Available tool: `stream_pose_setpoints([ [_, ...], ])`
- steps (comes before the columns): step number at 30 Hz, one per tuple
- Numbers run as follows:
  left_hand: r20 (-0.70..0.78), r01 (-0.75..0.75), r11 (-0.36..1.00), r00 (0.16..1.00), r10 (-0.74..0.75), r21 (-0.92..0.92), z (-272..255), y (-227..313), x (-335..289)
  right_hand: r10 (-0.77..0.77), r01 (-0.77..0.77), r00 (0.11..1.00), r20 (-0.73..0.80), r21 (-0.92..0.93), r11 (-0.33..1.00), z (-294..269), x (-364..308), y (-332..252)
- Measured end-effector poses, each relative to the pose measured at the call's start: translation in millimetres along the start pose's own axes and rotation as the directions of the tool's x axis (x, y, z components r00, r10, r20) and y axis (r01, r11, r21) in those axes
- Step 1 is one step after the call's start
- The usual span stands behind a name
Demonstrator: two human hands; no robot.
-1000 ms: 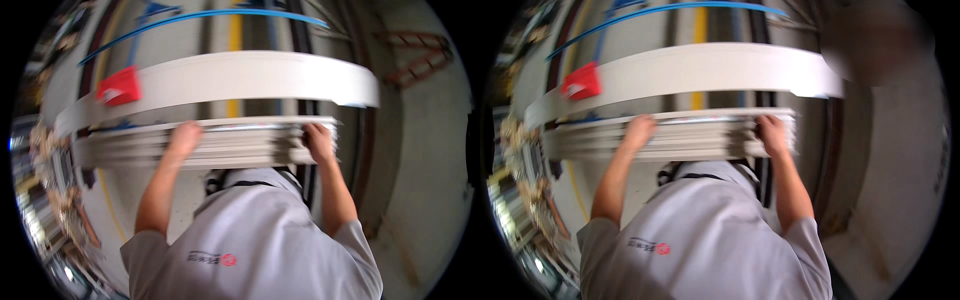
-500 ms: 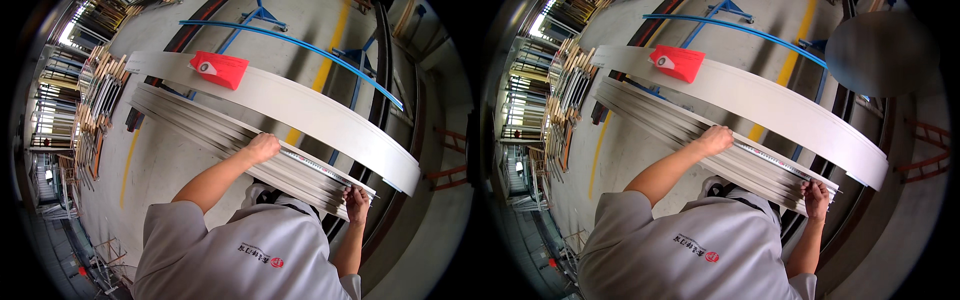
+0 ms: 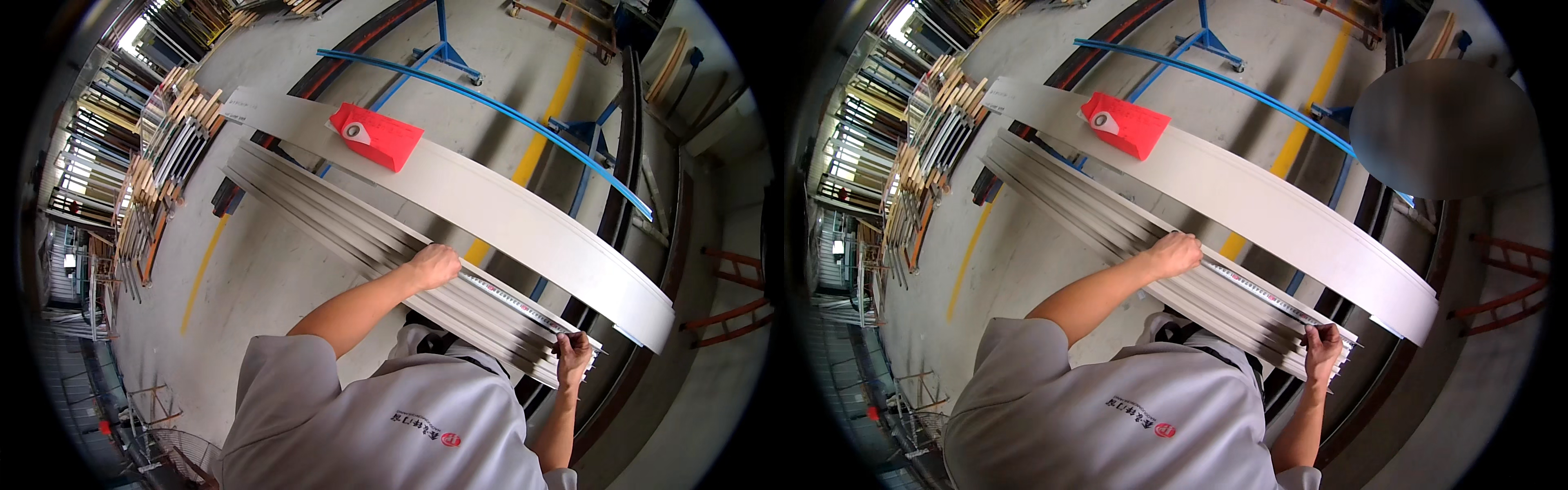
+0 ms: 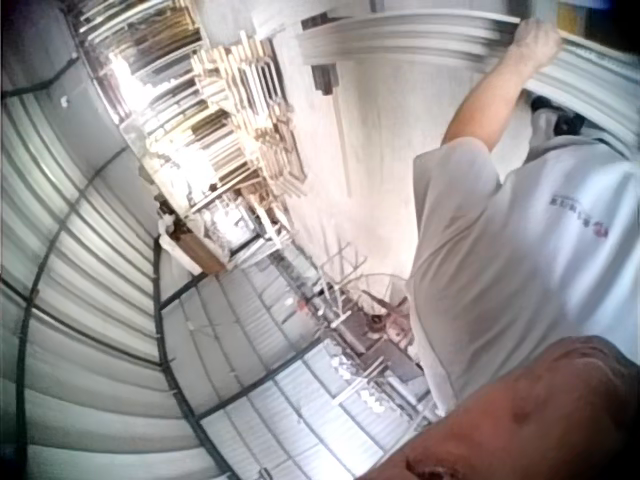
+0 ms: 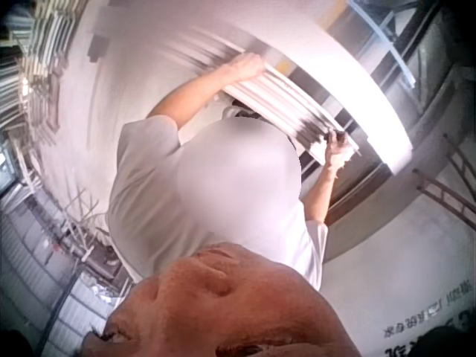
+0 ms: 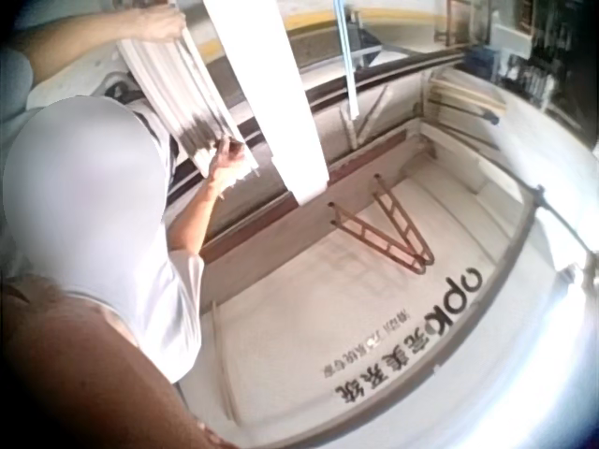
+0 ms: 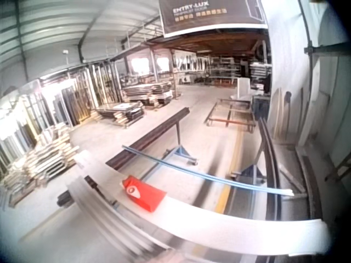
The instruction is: The person uses a tape measure to take dimensions of various metal frame components and marking points with a pencil.
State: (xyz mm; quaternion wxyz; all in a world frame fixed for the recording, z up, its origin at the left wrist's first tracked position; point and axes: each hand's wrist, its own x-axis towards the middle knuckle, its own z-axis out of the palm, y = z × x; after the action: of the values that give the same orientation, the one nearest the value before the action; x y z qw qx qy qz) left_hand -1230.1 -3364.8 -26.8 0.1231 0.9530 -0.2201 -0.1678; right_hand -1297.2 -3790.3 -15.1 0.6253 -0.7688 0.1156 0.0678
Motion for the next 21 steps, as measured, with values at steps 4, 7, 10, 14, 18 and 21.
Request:
stream_pose_setpoints([
  [4,-0.005,0.011,1.0,1.0,-0.011,-0.001,4,-5,-1,-0.101,0.059,0.987,-0.128,-0.299,0.952,16,-4,-7],
  [7,0.059,0.026,1.0,0.998,-0.025,-0.011,1,-4,13,-0.374,0.307,0.925,0.069,-0.717,0.626,8,-2,-35],
  [10,-0.02,-0.034,0.998,0.999,0.033,-0.049,-14,-2,12,-0.455,0.492,0.829,0.325,-0.811,0.317,-22,14,-26],
  [14,-0.07,-0.05,0.998,0.996,0.053,0.037,-7,-5,-3,-0.352,0.41,0.877,0.326,-0.891,0.197,1,20,-46],
  [18,-0.032,-0.072,0.997,0.997,0.073,0.01,-5,-4,-4,-0.185,0.052,0.983,-0.017,-0.932,0.36,18,4,-49],
  [21,-0.029,-0.09,0.996,0.996,0.09,0.007,-10,0,-7,-0.193,-0.11,0.954,-0.228,-0.869,0.483,25,-7,-36],
])
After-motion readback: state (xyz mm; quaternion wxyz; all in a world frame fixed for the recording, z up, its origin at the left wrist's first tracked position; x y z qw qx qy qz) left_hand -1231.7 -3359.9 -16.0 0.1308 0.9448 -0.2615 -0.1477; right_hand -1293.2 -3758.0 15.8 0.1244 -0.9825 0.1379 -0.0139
